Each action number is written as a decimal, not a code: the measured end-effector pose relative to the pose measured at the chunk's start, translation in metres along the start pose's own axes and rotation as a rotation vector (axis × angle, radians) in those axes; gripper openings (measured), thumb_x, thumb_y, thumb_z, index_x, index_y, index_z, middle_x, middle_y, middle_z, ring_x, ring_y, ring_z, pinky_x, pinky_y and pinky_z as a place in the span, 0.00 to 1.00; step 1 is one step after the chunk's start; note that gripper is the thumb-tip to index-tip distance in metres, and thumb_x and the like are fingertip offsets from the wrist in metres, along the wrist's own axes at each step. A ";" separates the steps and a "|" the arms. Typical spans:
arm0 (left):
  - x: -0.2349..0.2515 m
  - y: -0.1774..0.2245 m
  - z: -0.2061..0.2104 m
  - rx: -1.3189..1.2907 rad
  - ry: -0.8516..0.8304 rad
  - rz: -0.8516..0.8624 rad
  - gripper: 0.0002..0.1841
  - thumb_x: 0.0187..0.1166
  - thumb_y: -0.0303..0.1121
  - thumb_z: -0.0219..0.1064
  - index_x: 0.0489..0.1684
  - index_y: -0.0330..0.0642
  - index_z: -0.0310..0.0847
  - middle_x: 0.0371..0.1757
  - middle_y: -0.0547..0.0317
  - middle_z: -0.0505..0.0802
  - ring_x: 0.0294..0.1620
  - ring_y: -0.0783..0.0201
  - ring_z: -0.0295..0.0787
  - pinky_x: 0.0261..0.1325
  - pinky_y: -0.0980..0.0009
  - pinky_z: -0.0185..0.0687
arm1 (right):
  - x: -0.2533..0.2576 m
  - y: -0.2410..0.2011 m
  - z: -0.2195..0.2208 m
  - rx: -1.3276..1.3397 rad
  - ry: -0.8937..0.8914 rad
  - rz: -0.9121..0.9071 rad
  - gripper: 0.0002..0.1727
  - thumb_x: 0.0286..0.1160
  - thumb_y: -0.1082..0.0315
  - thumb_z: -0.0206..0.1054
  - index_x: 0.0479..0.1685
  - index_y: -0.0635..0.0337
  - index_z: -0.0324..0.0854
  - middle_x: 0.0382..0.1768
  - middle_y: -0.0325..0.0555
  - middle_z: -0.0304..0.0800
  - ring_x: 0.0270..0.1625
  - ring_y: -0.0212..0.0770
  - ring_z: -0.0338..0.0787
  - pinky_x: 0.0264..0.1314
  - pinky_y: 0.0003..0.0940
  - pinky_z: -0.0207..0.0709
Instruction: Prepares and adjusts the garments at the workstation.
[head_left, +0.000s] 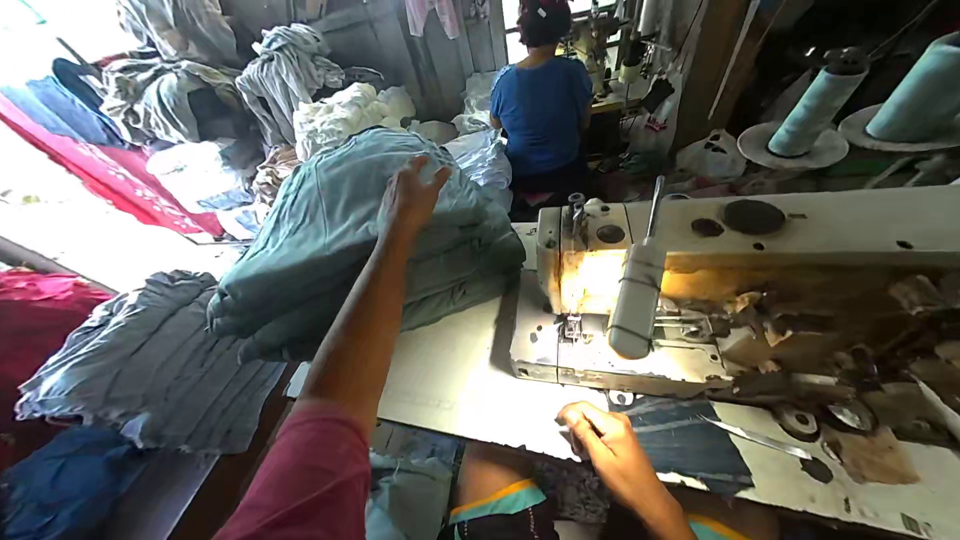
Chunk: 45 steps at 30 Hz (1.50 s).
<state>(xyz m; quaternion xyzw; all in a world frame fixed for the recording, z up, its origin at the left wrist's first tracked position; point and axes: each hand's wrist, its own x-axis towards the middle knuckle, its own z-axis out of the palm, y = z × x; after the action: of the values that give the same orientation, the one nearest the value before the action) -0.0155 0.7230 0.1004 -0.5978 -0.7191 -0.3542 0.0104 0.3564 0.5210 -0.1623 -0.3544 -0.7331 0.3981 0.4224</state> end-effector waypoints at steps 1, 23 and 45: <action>0.025 0.005 0.014 0.084 -0.030 -0.050 0.45 0.74 0.72 0.62 0.85 0.48 0.72 0.79 0.41 0.82 0.81 0.39 0.75 0.80 0.29 0.63 | -0.001 0.000 0.001 0.003 0.001 0.013 0.17 0.90 0.57 0.56 0.44 0.49 0.92 0.24 0.31 0.89 0.26 0.27 0.87 0.31 0.30 0.85; 0.111 -0.023 0.021 0.099 0.109 -0.318 0.21 0.66 0.39 0.76 0.51 0.31 0.87 0.61 0.30 0.88 0.67 0.33 0.82 0.67 0.30 0.73 | -0.010 0.005 -0.001 -0.059 -0.036 -0.063 0.11 0.84 0.60 0.65 0.43 0.52 0.92 0.34 0.36 0.94 0.36 0.29 0.92 0.43 0.32 0.88; 0.032 -0.049 0.021 -1.404 0.918 -0.087 0.18 0.91 0.31 0.55 0.74 0.32 0.66 0.63 0.43 0.86 0.63 0.54 0.87 0.68 0.52 0.85 | -0.011 0.012 0.002 -0.076 -0.029 -0.080 0.12 0.86 0.56 0.63 0.44 0.47 0.92 0.34 0.30 0.94 0.35 0.25 0.91 0.40 0.29 0.88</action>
<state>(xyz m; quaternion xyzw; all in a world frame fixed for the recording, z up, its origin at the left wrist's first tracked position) -0.0590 0.7598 0.0744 -0.2337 -0.2783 -0.9276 -0.0862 0.3611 0.5164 -0.1769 -0.3347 -0.7674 0.3580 0.4134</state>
